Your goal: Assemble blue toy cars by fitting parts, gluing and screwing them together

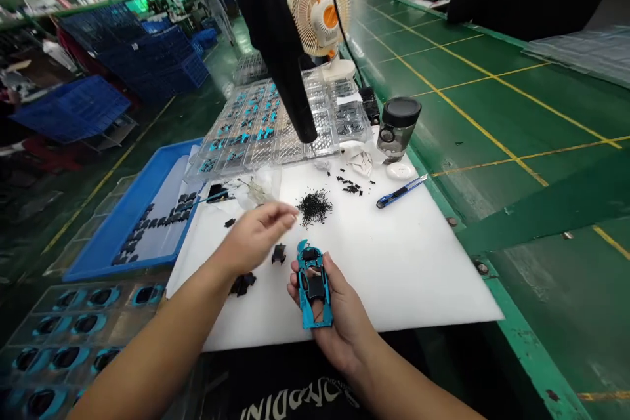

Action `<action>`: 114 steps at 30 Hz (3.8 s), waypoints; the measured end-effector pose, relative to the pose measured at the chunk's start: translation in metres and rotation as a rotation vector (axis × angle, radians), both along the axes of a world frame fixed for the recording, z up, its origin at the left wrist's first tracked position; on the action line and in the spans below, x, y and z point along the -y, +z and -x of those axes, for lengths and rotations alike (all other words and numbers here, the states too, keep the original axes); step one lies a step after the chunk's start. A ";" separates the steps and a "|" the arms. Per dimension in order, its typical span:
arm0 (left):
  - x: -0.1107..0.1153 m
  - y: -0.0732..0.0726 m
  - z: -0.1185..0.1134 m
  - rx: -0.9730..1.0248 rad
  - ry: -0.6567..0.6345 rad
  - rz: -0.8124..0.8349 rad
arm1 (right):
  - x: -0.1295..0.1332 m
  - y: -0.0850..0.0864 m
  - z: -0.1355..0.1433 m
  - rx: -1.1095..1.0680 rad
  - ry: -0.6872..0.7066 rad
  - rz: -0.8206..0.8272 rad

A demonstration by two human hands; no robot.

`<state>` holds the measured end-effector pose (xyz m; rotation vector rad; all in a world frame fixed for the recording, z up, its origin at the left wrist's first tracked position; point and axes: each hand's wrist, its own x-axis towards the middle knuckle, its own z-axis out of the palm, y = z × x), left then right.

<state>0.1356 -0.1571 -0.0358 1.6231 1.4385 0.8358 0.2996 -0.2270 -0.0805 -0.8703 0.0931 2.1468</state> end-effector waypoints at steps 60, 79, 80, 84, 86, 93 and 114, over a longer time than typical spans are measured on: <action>0.017 0.039 -0.062 0.818 -0.086 -0.368 | 0.002 -0.014 0.011 -0.105 -0.211 -0.003; 0.021 0.035 -0.067 0.726 -0.085 -0.466 | 0.002 -0.012 0.011 -0.103 -0.216 -0.017; 0.021 0.035 -0.067 0.719 -0.087 -0.467 | 0.002 -0.012 0.011 -0.100 -0.217 -0.013; 0.021 0.033 -0.068 0.708 -0.100 -0.474 | 0.004 -0.011 0.012 -0.086 -0.213 -0.006; 0.021 0.034 -0.067 0.727 -0.102 -0.462 | 0.004 -0.011 0.013 -0.072 -0.222 -0.018; -0.001 0.060 -0.040 0.770 0.044 -0.593 | -0.002 -0.010 -0.013 0.303 -0.081 -0.350; -0.033 -0.011 -0.031 0.766 0.111 -0.463 | -0.020 -0.025 -0.023 1.159 0.394 -1.869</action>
